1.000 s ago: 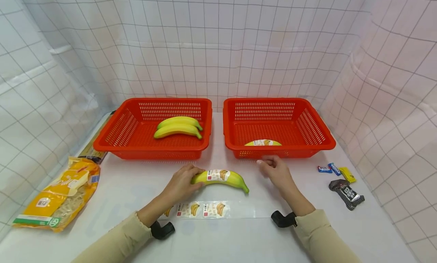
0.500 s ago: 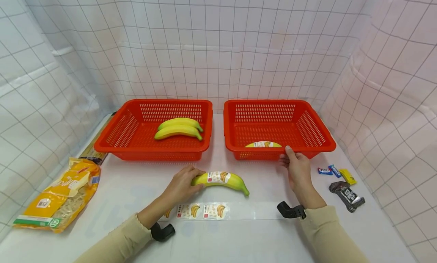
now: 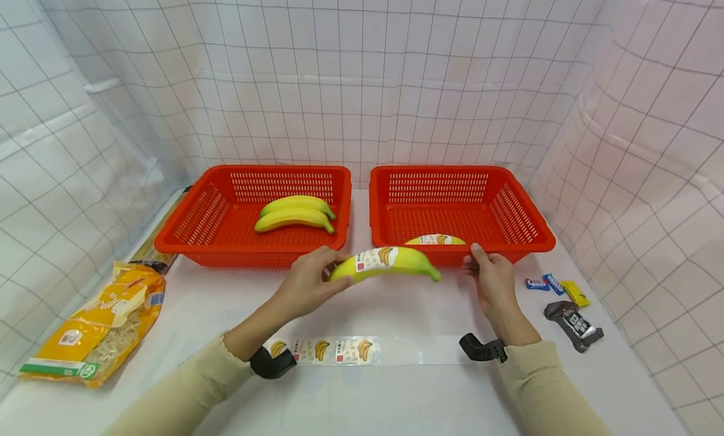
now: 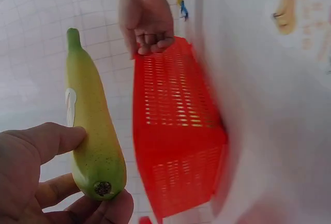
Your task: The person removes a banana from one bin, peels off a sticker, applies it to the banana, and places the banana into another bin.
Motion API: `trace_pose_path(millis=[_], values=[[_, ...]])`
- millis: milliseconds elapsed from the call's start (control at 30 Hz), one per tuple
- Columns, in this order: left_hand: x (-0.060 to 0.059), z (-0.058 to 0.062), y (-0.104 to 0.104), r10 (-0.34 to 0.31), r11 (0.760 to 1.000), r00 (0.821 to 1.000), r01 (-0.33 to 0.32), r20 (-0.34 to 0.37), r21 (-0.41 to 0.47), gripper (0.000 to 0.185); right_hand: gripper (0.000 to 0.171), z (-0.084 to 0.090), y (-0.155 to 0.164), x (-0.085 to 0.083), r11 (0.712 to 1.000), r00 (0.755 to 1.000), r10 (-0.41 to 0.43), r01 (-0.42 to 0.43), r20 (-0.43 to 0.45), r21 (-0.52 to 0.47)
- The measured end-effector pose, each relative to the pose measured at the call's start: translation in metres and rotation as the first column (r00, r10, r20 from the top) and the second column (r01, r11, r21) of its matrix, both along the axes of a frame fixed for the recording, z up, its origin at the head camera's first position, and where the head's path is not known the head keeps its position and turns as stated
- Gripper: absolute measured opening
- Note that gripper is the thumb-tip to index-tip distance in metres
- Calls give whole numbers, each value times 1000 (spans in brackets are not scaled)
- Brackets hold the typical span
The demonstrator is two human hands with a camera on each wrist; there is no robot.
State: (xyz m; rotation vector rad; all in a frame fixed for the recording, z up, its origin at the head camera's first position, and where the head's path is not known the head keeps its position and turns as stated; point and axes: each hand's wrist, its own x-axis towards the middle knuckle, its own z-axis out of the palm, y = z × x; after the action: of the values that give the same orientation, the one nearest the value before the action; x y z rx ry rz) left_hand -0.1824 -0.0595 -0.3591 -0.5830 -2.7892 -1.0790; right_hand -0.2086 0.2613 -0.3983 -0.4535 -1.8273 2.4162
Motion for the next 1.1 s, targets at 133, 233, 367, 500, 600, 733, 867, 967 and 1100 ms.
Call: trace_pose_path(millis=[133,233,367,500,600,733,867,967,1100], values=[[-28,28,25,-17,1000,999,17,-37,12,34,47,0,0,0,1000,1000,14,-15,-13,-16],[-52,40,48,-12,1000,1000,12,-28,-9,36,49,0,1,0,1000,1000,22,-22,-4,-11],[-79,45,77,7,999,1000,-8,-22,-46,35,51,0,1,0,1000,1000,27,-27,7,2],[-101,42,101,32,993,999,-34,-22,-112,37,52,0,2,0,1000,1000,22,-22,0,-2],[-115,35,114,43,985,999,-45,-11,-164,35,56,-1,2,0,1000,1000,17,-17,0,2],[-127,25,121,49,963,999,-53,-23,-265,24,59,-1,1,0,1000,1000,1,-1,21,30],[-133,17,121,44,921,999,-52,-31,-385,22,60,-1,1,0,999,999,-7,5,44,53],[-135,13,122,33,888,999,-47,-38,-458,26,60,-1,1,1,998,999,-7,5,47,58],[-138,9,126,22,846,998,-49,-58,-530,29,59,0,1,0,998,999,-16,13,43,66]])
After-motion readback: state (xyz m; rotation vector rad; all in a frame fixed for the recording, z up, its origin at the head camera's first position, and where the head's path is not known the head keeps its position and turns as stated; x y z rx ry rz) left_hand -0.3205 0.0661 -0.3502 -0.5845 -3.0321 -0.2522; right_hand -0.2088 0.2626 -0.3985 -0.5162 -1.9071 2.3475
